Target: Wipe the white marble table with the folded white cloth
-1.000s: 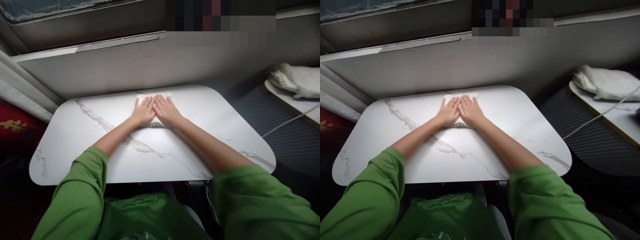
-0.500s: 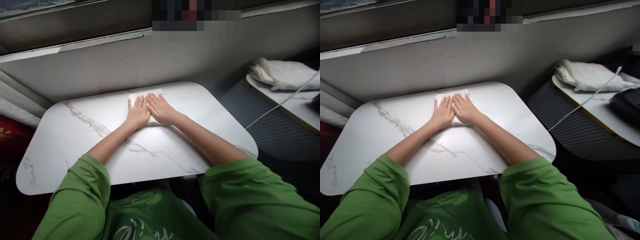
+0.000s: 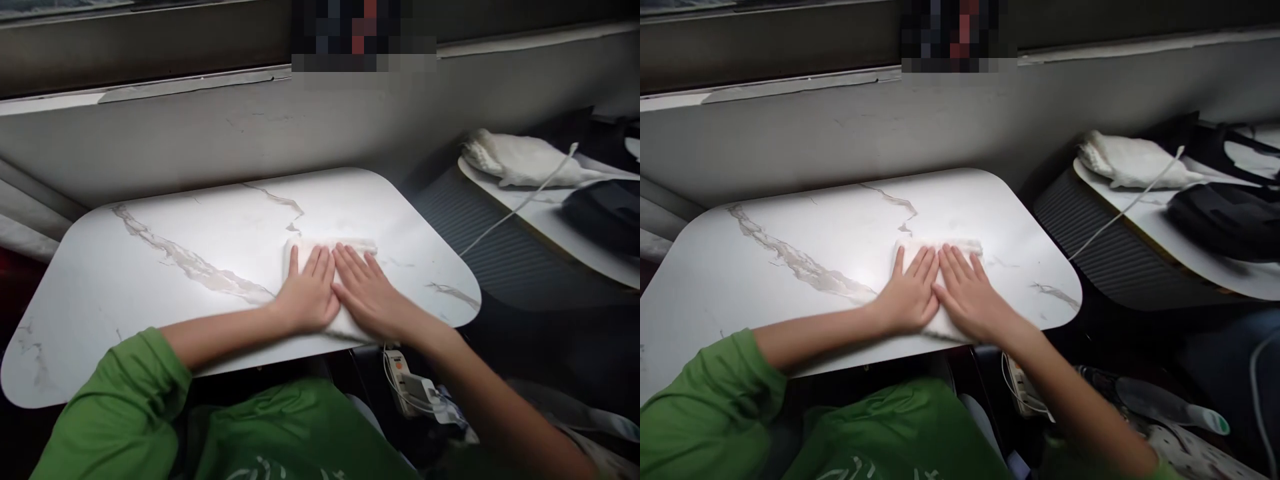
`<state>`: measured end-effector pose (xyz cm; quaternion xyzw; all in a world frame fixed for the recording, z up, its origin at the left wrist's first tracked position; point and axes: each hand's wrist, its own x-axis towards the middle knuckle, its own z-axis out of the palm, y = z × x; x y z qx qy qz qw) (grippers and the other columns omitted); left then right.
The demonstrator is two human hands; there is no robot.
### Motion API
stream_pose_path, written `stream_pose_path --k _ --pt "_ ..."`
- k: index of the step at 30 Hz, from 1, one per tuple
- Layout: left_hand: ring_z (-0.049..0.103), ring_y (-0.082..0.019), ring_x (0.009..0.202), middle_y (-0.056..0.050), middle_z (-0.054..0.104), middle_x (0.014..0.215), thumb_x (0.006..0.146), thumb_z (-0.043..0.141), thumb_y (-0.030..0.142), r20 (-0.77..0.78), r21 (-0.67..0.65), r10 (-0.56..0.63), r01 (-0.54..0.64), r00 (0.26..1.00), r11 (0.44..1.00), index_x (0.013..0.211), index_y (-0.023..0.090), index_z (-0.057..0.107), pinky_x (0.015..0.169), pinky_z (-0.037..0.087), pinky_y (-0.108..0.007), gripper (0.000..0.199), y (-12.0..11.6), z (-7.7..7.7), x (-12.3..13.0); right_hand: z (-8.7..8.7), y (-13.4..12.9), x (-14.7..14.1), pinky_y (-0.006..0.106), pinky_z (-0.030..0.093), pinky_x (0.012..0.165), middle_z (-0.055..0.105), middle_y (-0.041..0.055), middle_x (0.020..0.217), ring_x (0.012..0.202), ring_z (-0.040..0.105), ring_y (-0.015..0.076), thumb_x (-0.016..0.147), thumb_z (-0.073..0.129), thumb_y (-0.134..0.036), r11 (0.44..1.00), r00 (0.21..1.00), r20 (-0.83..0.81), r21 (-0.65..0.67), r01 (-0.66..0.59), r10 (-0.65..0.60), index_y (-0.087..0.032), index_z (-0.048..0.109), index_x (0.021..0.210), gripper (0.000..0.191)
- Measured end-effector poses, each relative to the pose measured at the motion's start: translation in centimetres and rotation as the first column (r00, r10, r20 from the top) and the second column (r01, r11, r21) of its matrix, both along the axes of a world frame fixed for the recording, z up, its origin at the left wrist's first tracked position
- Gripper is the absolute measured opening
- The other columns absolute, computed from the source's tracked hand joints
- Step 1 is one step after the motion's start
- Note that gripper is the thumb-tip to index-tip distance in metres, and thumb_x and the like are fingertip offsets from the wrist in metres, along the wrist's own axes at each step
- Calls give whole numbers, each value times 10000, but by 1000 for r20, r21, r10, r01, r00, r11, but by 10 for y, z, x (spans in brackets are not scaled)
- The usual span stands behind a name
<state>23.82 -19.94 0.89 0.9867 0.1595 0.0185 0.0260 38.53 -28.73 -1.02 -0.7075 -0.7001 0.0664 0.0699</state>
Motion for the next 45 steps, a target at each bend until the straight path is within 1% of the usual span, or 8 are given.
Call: stream_pose_path --k 6,11,17,26,31,36,41,45 --pt "225 -264 1444 -171 270 1543 952 265 268 63 4 95 -95 993 995 1473 7 283 1170 73 -555 583 119 -9 77 2 135 66 487 107 1192 130 115 1594 1470 83 246 984 122 -484 988 988 -29 -56 147 -149 -52 164 1528 696" --pt "262 -261 1429 -180 307 1529 958 253 240 116 28 240 -244 964 969 1465 -7 294 1168 119 -540 566 162 -8 107 1 196 87 463 148 1184 287 135 1554 1448 220 235 991 174 -366 979 985 7 118 167 -170 -46 312 1483 602" --pt "253 -277 1434 -195 300 1526 947 295 254 132 51 190 -198 973 979 1458 -23 304 1177 99 -523 582 140 -10 103 -4 165 88 473 132 1185 239 128 1571 1460 174 226 1004 122 -384 984 990 -35 111 137 -133 -72 280 1501 607" --pt "215 -360 1433 -218 276 1528 977 268 356 53 13 84 -85 995 996 1472 -26 278 1141 184 -609 625 -32 -3 77 19 -24 91 473 50 1190 82 -10 1592 1456 37 223 954 297 -597 990 915 -402 -140 -18 -41 -282 176 1534 672" --pt "219 -348 1435 -233 296 1518 989 259 376 66 3 -28 28 997 1000 1468 -25 285 1134 225 -581 626 -73 0 70 26 -82 88 467 75 1189 141 -35 1579 1443 74 247 947 374 -569 980 839 -515 -170 104 -178 -332 256 1510 622" --pt "230 -327 1436 -223 282 1523 988 266 372 75 37 -12 10 997 999 1454 -53 295 1149 200 -568 632 -46 -7 105 22 -41 120 459 67 1191 166 7 1580 1446 88 255 916 359 -631 973 873 -452 -209 95 -183 -273 289 1511 698" --pt "259 -303 1429 -213 303 1518 996 299 355 82 55 33 -37 996 998 1447 -75 294 1183 152 -486 623 37 -12 166 3 54 172 483 83 1192 229 30 1575 1456 148 240 945 292 -537 991 947 -293 -20 135 -135 -255 337 1495 619" --pt "252 -285 1434 -180 297 1530 984 298 287 120 38 79 -85 990 996 1455 -47 303 1186 132 -473 576 92 -14 200 -12 118 192 514 149 1174 258 94 1564 1453 198 248 965 237 -370 960 956 -176 110 257 -236 -151 364 1479 573"
